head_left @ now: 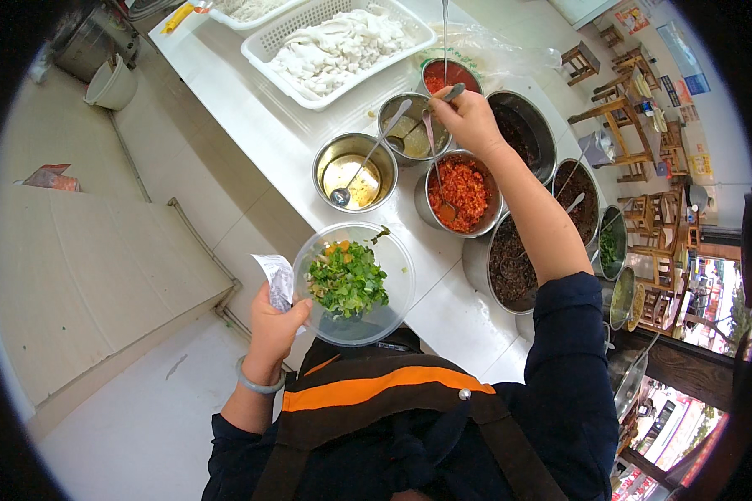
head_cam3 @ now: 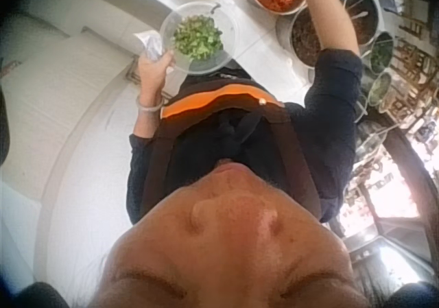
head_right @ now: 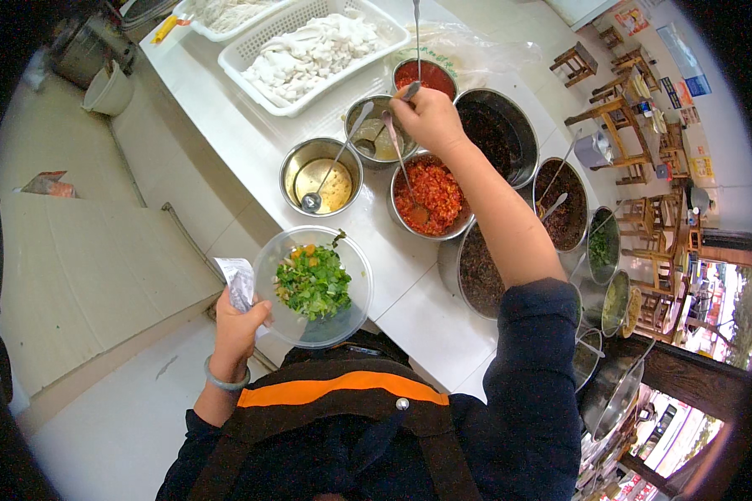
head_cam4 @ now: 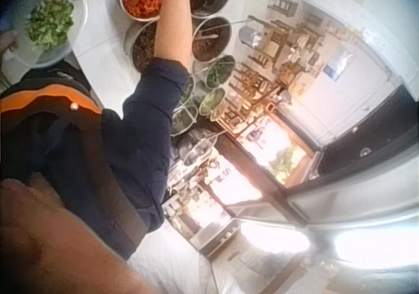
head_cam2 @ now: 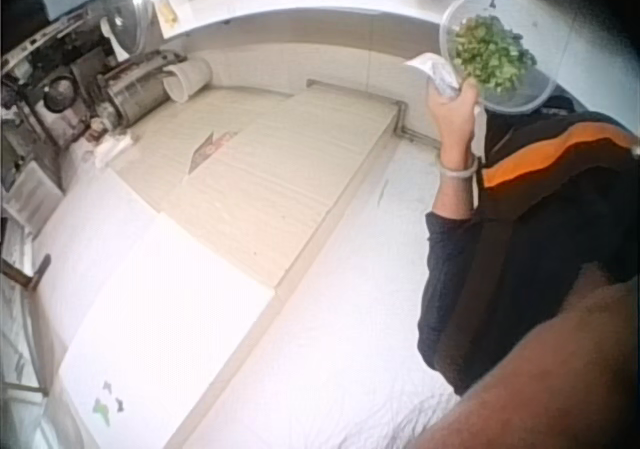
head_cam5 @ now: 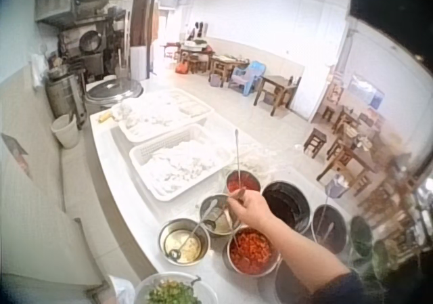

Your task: The person assembles a food order by placing various pre-cooked items and condiments into a plastic container. They use chopsticks and spoons to transfer ingredients from multiple bowls and add seasonings before closing the container.

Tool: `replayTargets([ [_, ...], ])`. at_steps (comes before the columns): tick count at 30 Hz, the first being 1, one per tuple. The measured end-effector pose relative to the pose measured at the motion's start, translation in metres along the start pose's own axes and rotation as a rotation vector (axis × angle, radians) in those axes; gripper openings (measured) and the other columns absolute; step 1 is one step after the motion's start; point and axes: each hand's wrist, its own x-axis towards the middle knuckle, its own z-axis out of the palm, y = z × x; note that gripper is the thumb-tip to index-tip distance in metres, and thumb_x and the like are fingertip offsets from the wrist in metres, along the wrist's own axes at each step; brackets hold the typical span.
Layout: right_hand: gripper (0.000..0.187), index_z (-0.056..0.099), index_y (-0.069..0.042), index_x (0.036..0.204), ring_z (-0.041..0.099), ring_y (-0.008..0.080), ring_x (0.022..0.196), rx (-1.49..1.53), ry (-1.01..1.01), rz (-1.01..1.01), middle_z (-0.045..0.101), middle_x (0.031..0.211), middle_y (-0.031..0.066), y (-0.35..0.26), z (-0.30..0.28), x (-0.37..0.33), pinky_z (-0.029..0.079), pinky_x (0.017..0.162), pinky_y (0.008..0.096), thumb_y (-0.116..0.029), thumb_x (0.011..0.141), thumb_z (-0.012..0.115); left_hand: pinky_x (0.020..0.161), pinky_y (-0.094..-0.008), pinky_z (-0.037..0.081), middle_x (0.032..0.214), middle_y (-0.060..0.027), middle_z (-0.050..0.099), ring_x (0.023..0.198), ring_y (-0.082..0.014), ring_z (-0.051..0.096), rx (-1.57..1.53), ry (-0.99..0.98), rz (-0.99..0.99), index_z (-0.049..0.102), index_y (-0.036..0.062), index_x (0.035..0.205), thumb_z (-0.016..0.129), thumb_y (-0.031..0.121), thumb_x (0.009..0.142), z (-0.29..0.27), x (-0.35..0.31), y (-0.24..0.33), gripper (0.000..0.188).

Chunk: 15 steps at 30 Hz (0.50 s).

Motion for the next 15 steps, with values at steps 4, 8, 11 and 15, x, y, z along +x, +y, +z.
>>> replayTargets([
  [4, 0.025, 0.067, -0.002, 0.087, 0.064, 0.0171, 0.066, 0.160, 0.154, 0.221, 0.066, 0.069, 0.0089, 0.020, -0.011, 0.003, 0.050, 0.064, 0.0306, -0.026, 0.084, 0.060, 0.053, -0.0244, 0.046, 0.076, -0.0020, 0.056, 0.059, -0.0104, 0.055, -0.012, -0.015, 0.000, 0.053, -0.0007, 0.103, 0.066, -0.004, 0.074, 0.002, 0.000, 0.000, 0.032],
  [8, 0.023, 0.066, 0.002, 0.087, 0.065, 0.0152, 0.063, 0.172, 0.274, 0.133, 0.066, 0.069, 0.0096, 0.026, -0.032, -0.002, 0.050, 0.061, 0.0286, -0.021, 0.087, 0.058, 0.053, -0.0246, 0.046, 0.076, -0.0022, 0.056, 0.059, -0.0104, 0.055, -0.025, -0.025, 0.006, 0.053, -0.0010, 0.103, 0.066, -0.004, 0.074, 0.009, 0.004, 0.001, 0.032],
  [11, 0.024, 0.065, 0.003, 0.088, 0.066, 0.0152, 0.065, 0.267, 0.339, 0.150, 0.067, 0.071, 0.0103, 0.023, -0.047, -0.005, 0.051, 0.061, 0.0278, -0.019, 0.088, 0.058, 0.053, -0.0247, 0.047, 0.076, -0.0023, 0.056, 0.059, -0.0104, 0.055, -0.023, -0.038, 0.019, 0.052, -0.0011, 0.103, 0.066, -0.004, 0.075, 0.016, 0.004, 0.005, 0.032],
  [15, 0.024, 0.065, 0.004, 0.091, 0.067, 0.0155, 0.065, 0.256, 0.404, 0.200, 0.068, 0.073, 0.0109, 0.022, -0.057, -0.009, 0.051, 0.061, 0.0271, -0.018, 0.088, 0.058, 0.053, -0.0275, 0.048, 0.073, -0.0031, 0.055, 0.057, -0.0127, 0.055, -0.018, -0.051, 0.035, 0.051, 0.0001, 0.098, 0.066, -0.003, 0.074, 0.027, 0.008, 0.011, 0.028],
])
